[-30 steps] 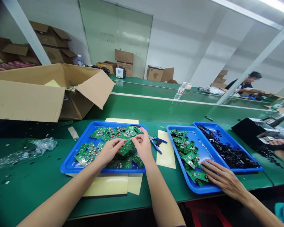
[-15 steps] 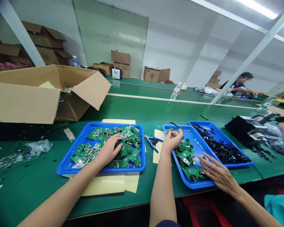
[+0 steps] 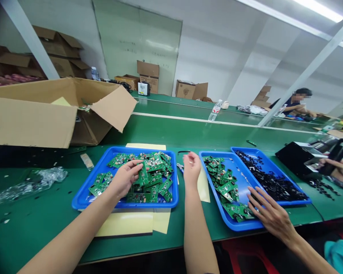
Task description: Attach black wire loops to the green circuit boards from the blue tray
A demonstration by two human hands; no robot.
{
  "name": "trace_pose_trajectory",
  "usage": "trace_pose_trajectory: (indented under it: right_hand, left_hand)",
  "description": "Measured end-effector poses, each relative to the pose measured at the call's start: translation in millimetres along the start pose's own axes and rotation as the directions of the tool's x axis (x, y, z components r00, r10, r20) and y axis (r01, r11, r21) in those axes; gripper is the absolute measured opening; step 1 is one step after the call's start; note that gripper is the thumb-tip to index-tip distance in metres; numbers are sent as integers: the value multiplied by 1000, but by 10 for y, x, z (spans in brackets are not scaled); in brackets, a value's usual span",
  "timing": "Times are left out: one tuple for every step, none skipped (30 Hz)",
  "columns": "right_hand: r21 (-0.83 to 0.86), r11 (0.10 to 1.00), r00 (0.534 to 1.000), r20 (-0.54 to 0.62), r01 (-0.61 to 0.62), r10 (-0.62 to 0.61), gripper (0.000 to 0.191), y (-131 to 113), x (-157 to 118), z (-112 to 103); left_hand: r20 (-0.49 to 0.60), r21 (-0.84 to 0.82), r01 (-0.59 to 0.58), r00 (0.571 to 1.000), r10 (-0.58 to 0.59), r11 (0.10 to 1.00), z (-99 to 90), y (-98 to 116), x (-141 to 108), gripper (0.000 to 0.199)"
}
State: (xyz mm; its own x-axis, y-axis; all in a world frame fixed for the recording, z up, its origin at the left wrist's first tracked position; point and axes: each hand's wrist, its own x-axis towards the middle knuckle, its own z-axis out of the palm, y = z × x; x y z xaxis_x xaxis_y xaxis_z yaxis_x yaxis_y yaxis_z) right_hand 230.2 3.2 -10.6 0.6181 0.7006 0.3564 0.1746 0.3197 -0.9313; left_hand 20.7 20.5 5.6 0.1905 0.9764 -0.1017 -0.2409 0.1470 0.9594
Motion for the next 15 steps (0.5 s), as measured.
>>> trace_pose_trajectory:
  right_hand:
    - [34,999,998,54,-29,28,25,9,-55,61]
    - [69,996,989,136,-60,51,23,10,-121,121]
    - [96,991,969,237,-89,64,21,4,-193,178]
    - [110,988,939,337,-108,65,20,-7,-264,227]
    - [110,988,908,415,-113,58,19,-22,-330,266]
    - [101,989,880,473,-110,49,18,-37,-384,294]
    - [89,991,857,514,-103,43,17,-50,-426,311]
    - [72,993,841,540,-95,41,16,-59,-454,319]
    - [54,995,830,556,-84,40,15,-64,-470,320]
    - [34,997,823,566,-72,40,14,-64,-476,317]
    - [15,998,819,572,-61,41,14,-60,-475,312]
    - [-2,999,819,573,-50,42,14,-55,-472,307]
    - [-16,999,819,572,-39,42,15,-49,-468,302]
    - [-27,999,819,572,-29,39,15,-44,-465,298]
    - [-34,999,816,577,-17,34,15,-41,-465,295]
  left_hand:
    - [-36,-132,58,997,-63,990,5,6,5,22]
    - [-66,-239,97,991,-115,966,9,12,10,19]
    - [-90,-315,120,984,-156,941,13,16,13,17]
    - [-107,-360,135,977,-184,923,16,20,14,14]
    - [-111,-376,152,972,-208,914,19,24,13,14]
    - [-106,-370,169,969,-222,913,21,26,9,15]
    - [-99,-346,177,970,-223,922,24,27,4,19]
    - [-90,-304,173,974,-209,937,27,27,-2,23]
    - [-79,-251,150,981,-175,956,29,25,-10,27]
    - [-64,-184,105,991,-119,977,30,21,-18,32]
    - [-42,-103,44,998,-49,994,30,16,-27,36]
    - [-11,-7,-22,1000,22,1000,28,8,-35,39]
    - [29,100,-84,996,81,991,25,-2,-43,41]
    - [71,206,-134,990,122,969,21,-13,-51,42]
    - [114,306,-173,983,145,936,16,-24,-57,41]
